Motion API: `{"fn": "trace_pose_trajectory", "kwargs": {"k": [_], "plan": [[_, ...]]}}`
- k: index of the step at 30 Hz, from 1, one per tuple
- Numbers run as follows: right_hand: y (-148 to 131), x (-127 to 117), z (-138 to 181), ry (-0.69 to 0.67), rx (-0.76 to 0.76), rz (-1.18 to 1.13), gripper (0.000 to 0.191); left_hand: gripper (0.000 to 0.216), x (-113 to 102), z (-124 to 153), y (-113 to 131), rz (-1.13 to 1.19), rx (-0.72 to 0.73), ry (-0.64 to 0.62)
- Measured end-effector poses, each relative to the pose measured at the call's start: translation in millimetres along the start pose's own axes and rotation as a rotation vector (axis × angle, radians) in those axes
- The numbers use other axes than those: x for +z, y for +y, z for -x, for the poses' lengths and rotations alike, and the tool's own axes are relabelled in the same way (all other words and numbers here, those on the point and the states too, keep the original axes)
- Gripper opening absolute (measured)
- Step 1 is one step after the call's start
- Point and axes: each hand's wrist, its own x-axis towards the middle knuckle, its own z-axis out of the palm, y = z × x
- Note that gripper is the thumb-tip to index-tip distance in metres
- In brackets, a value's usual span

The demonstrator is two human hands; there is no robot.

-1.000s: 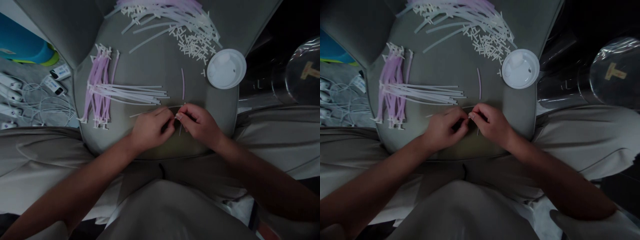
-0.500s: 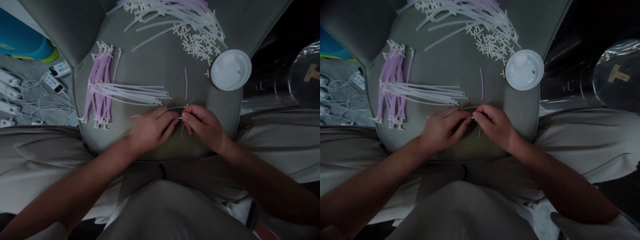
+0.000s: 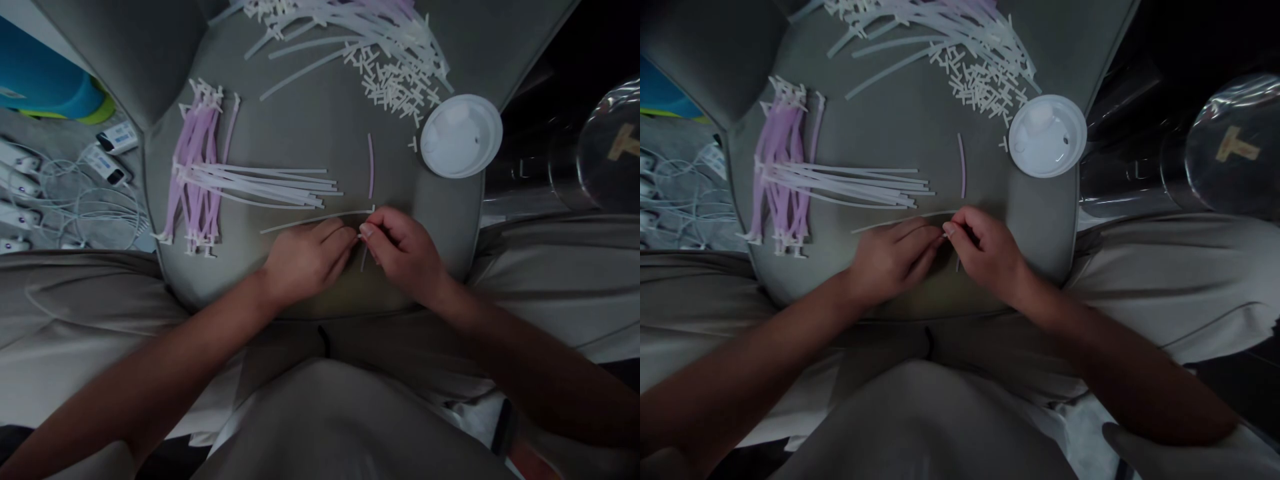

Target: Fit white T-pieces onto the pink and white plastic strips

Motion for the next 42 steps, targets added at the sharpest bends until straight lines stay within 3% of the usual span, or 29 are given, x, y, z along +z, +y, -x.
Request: {"fn": "trace_pose_trajectory", "kwargs": {"k": [23, 28, 35, 42], "plan": [[10.7, 25.9, 13.5, 0.279, -0.071, -0.028, 0.024, 0.026, 4.9, -2.2, 4.3, -0.054, 0.005, 0.058], [7.9, 19.9, 11.6, 0.236, -0.056, -0.067, 0.027, 0.029, -1.5, -5.7, 6.7, -0.071, -0.029, 0.052], [-0.4, 4.8, 6.9, 0.07, -0.021, -0.103, 0.034, 0.036, -13.8, -4.3, 3.4, -0.019, -0.12, -0.065], [-1.2, 1.7, 3.4, 0.005, 0.036, -0.109, 0.024, 0.03, -9.5, -0.4, 2.7, 0.034, -0.115, 0.01]]}}
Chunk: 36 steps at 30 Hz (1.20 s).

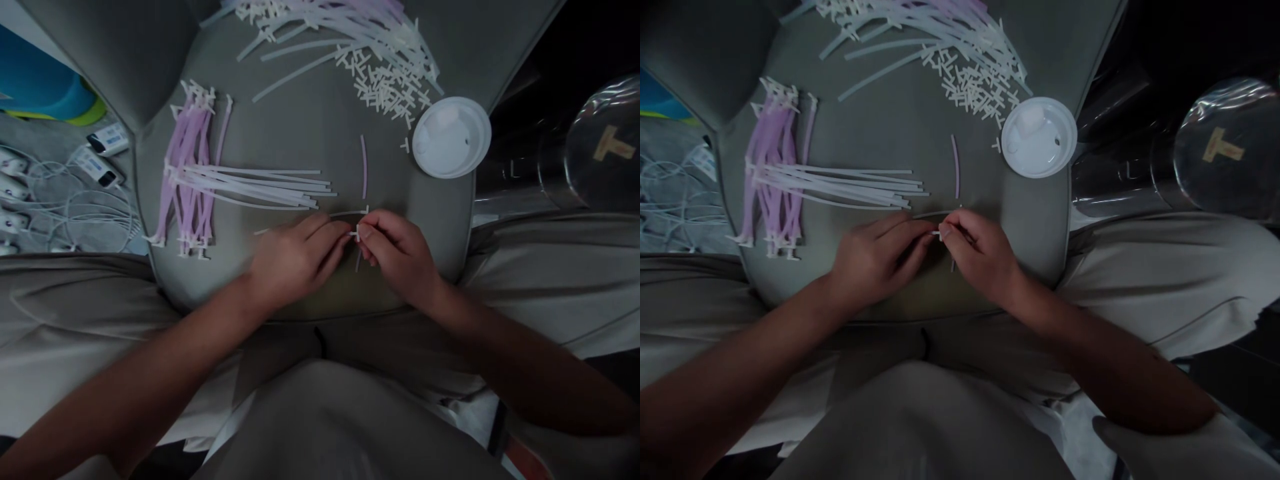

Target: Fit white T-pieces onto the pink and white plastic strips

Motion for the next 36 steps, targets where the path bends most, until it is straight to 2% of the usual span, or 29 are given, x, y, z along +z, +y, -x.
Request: {"fn": "trace_pose_trajectory", "kwargs": {"k": [4, 10, 18, 25, 31, 36], "plan": [[-0.4, -1.3, -1.2, -0.008, 0.012, 0.006, 0.018, 0.026, -0.2, -1.1, 1.5, 0.035, -0.02, 0.003], [-1.3, 0.2, -0.7, -0.001, 0.003, -0.025, 0.015, 0.017, 2.8, -0.8, 4.3, 0.259, -0.145, 0.052], [-0.2, 0.8, -1.0, 0.013, 0.034, -0.038, 0.015, 0.009, 7.5, -0.2, 6.4, 0.319, -0.272, 0.124], [-1.4, -0.1, -2.2, -0.043, 0.067, -0.03, 0.016, 0.005, 4.4, -2.9, 4.8, 0.324, -0.232, 0.091], [-3.4, -3.6, -1.4, -0.086, 0.074, 0.013, 0.016, 0.005, 5.8, -1.8, 2.1, 0.338, -0.187, 0.113], [-4.3, -4.8, -0.6, -0.116, 0.079, 0.058, 0.02, 0.006, 5.1, -0.9, 1.4, 0.246, -0.098, 0.107]]}}
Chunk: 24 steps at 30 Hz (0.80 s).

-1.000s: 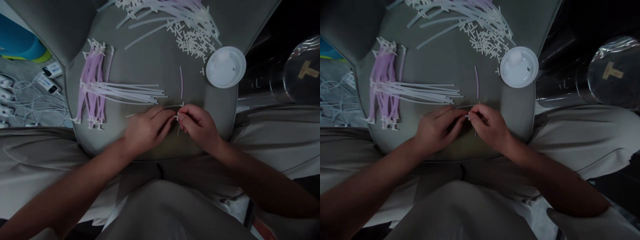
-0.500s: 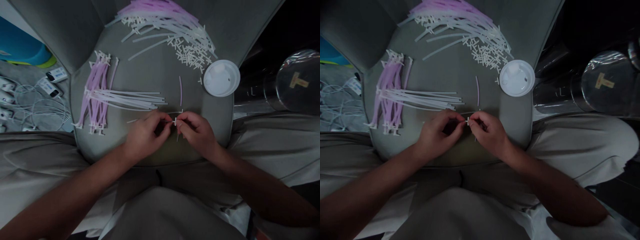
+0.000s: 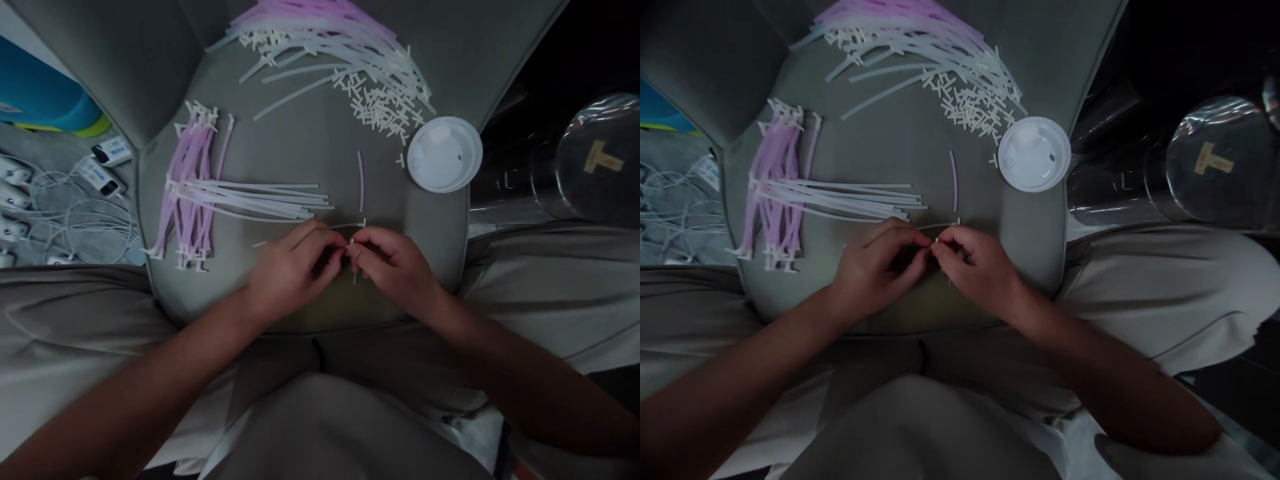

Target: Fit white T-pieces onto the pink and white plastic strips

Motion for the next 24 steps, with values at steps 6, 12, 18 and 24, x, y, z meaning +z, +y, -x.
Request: {"fn": "trace_pose_trajectory", "kwargs": {"k": [6, 12, 18, 24], "plan": [[-0.7, -0.7, -1.8, 0.002, 0.014, -0.061, 0.021, 0.008, -0.3, -1.3, -1.6, 0.022, -0.006, 0.003], [-0.1, -2.5, -2.8, -0.026, -0.026, -0.06, 0.022, 0.006, -1.8, -3.1, -4.0, 0.09, -0.028, -0.016], [-2.0, -6.3, -3.8, -0.081, -0.03, -0.039, 0.023, 0.006, 0.5, -3.2, -4.9, 0.105, 0.0, 0.007], [-0.5, -6.9, -3.9, -0.133, -0.015, -0.139, 0.022, 0.005, 0.9, -3.1, -5.6, 0.1, -0.007, 0.021]]}}
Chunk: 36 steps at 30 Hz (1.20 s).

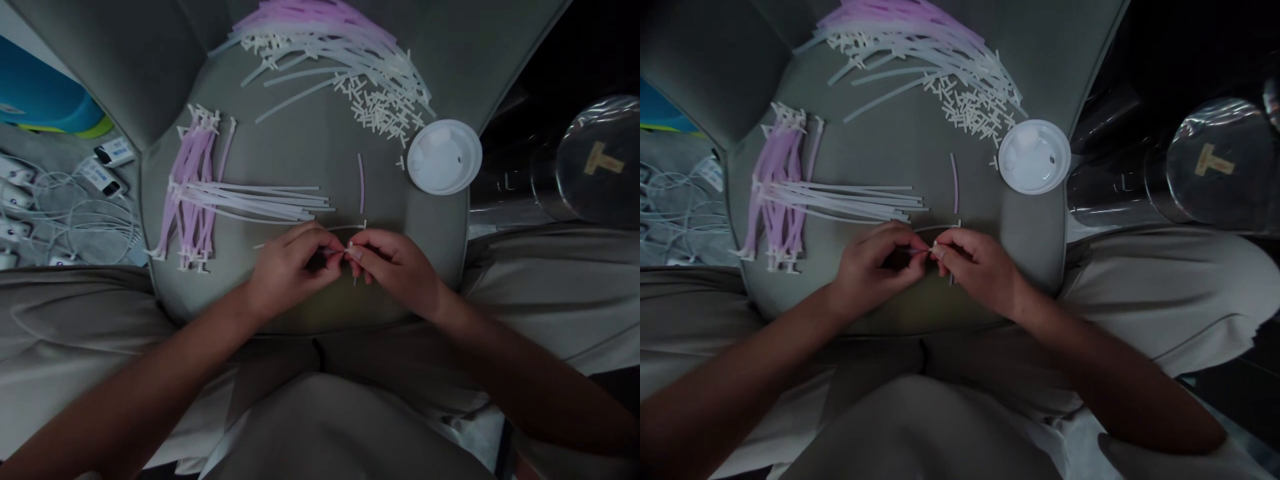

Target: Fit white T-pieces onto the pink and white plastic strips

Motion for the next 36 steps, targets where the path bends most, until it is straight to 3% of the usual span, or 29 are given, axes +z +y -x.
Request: {"fn": "trace_pose_trajectory", "kwargs": {"k": [11, 36], "plan": [[0.3, 0.4, 0.1, -0.017, 0.011, -0.049, 0.021, 0.005, 0.4, 0.5, -3.0, 0.059, 0.058, 0.031], [0.8, 1.8, -0.3, -0.012, -0.004, -0.103, 0.021, 0.008, -3.2, -2.9, -3.4, 0.056, 0.03, 0.006]]}}
